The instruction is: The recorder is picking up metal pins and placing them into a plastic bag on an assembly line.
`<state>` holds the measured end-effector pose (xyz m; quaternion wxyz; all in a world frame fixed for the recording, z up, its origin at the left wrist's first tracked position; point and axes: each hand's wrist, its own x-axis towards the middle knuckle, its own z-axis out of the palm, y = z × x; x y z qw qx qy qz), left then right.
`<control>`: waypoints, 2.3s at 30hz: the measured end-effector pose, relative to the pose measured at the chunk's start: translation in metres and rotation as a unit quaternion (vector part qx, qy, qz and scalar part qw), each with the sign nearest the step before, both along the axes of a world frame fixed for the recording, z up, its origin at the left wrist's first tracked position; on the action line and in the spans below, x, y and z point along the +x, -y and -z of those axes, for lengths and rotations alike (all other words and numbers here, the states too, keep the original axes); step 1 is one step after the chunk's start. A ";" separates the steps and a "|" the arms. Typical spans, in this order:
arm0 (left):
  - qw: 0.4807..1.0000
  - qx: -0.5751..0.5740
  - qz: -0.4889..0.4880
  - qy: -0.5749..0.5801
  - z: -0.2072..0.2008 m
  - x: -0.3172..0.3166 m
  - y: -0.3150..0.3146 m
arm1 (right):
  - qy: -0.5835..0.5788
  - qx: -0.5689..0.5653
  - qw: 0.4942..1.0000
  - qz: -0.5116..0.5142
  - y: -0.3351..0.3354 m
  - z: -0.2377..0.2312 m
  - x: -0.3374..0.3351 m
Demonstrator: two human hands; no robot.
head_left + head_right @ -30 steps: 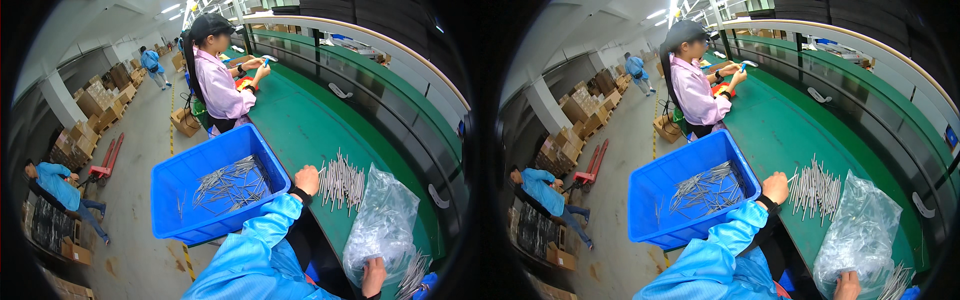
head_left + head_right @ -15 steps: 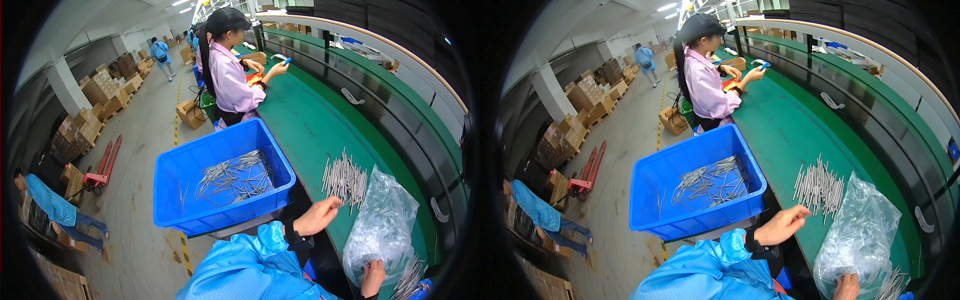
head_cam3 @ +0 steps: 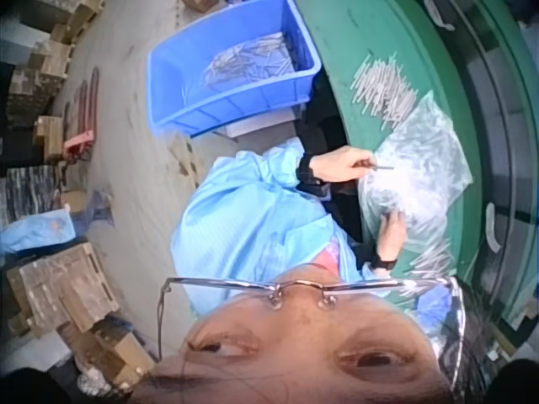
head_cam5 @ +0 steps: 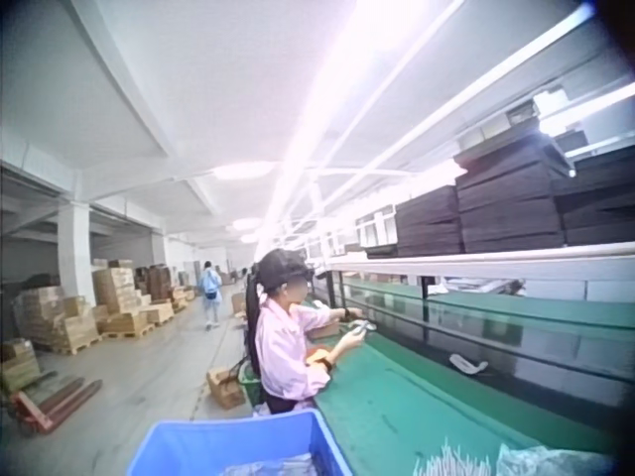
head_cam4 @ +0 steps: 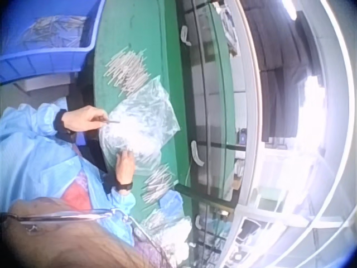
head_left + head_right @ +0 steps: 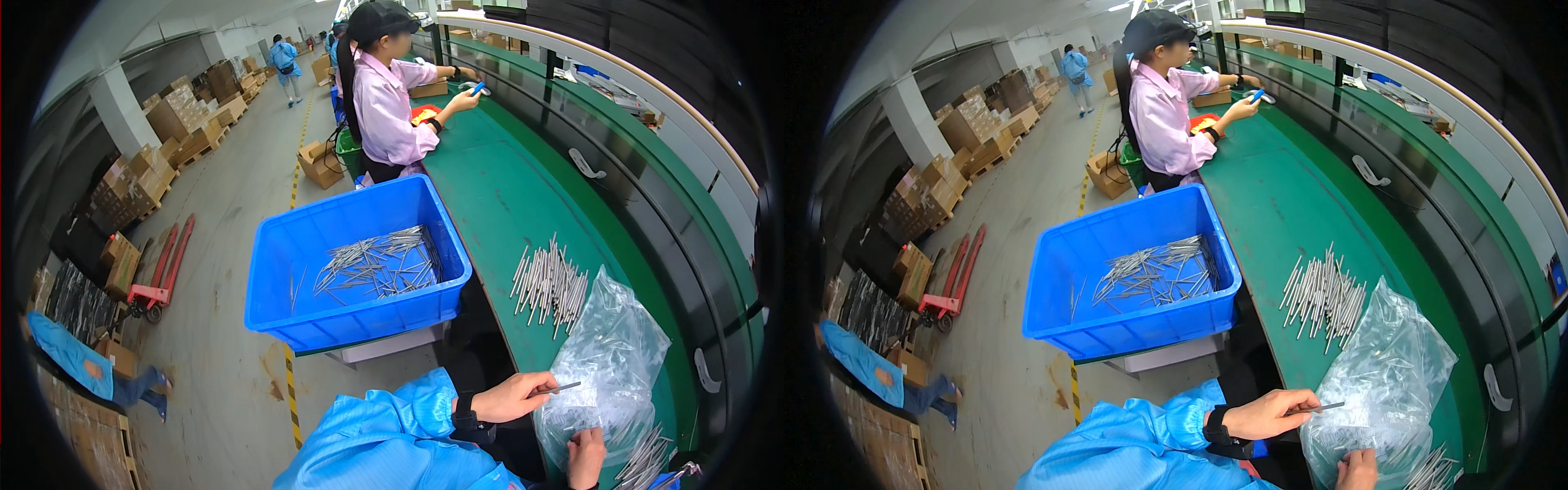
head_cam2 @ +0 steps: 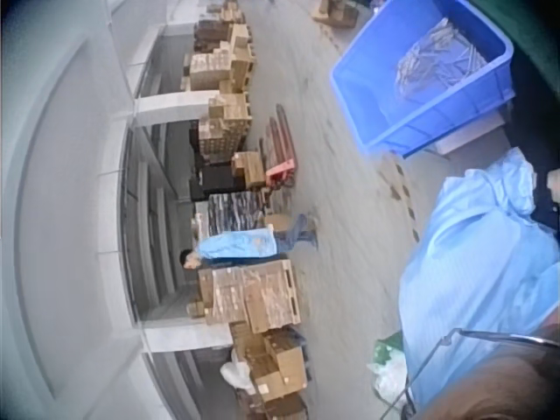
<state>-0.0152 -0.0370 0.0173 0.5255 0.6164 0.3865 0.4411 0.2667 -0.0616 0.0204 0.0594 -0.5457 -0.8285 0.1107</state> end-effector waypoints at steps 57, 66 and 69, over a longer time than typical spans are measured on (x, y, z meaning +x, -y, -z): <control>0.956 -0.009 0.290 -0.036 0.018 0.020 -0.010 | -0.455 0.030 0.881 0.127 0.042 -0.002 -0.024; 0.882 -0.317 0.348 -0.018 -0.011 -0.012 -0.023 | -0.449 0.002 0.894 0.008 0.012 -0.022 -0.044; 0.841 -0.376 0.389 0.008 -0.010 -0.008 -0.032 | -0.452 0.008 0.892 0.003 0.018 -0.017 -0.037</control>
